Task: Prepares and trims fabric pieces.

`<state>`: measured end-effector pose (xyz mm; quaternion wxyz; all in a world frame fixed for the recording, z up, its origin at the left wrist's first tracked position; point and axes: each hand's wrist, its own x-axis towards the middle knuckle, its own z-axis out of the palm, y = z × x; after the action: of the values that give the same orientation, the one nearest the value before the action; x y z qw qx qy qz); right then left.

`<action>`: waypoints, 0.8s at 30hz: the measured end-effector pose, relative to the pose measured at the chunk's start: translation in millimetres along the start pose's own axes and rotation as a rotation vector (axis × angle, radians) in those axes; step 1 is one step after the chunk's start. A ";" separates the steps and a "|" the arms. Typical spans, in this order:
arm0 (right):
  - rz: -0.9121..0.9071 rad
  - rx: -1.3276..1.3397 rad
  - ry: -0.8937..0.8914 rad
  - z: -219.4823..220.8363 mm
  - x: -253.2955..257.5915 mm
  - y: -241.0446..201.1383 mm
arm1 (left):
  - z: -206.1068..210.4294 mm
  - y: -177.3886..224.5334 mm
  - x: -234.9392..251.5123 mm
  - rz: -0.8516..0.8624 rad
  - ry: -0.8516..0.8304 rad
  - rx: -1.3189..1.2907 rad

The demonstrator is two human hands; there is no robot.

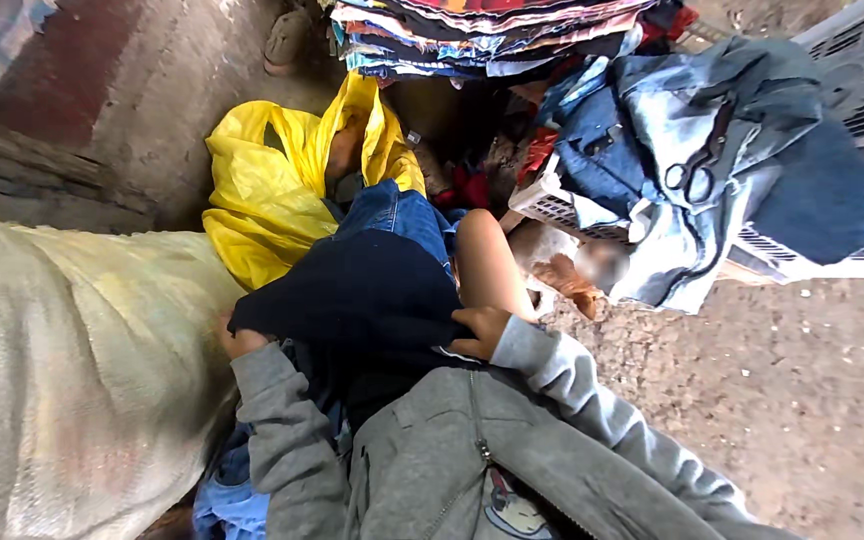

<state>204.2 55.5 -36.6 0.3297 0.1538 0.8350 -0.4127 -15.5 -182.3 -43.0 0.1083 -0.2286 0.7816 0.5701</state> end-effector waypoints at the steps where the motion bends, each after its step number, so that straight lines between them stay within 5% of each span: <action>1: 0.007 0.002 -0.004 -0.1 0.2 -0.1 | 0.9 -17.9 13.6 0.042 0.029 -0.049; 3: 0.014 0.001 -0.014 -0.8 0.2 -0.5 | 1.6 -31.6 23.5 0.068 0.045 -0.096; 10: -0.042 0.027 0.027 -2.7 -0.8 -0.5 | 3.8 15.3 -12.3 -0.058 0.013 -0.036; 14: -0.142 0.341 0.444 13.3 0.7 8.6 | 0.6 -31.9 28.2 0.058 0.021 -0.096; 18: -0.086 1.018 0.751 -12.2 2.9 17.7 | 7.1 9.3 2.5 0.037 -0.093 0.130; 24: -0.434 0.948 1.151 -122.2 -34.1 30.5 | 49.6 88.8 -19.2 0.421 -0.403 0.143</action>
<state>193.6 171.3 22.6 -0.3450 0.3017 0.6207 -0.6362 -45.9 -109.4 23.8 0.1564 0.0645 0.8128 0.5575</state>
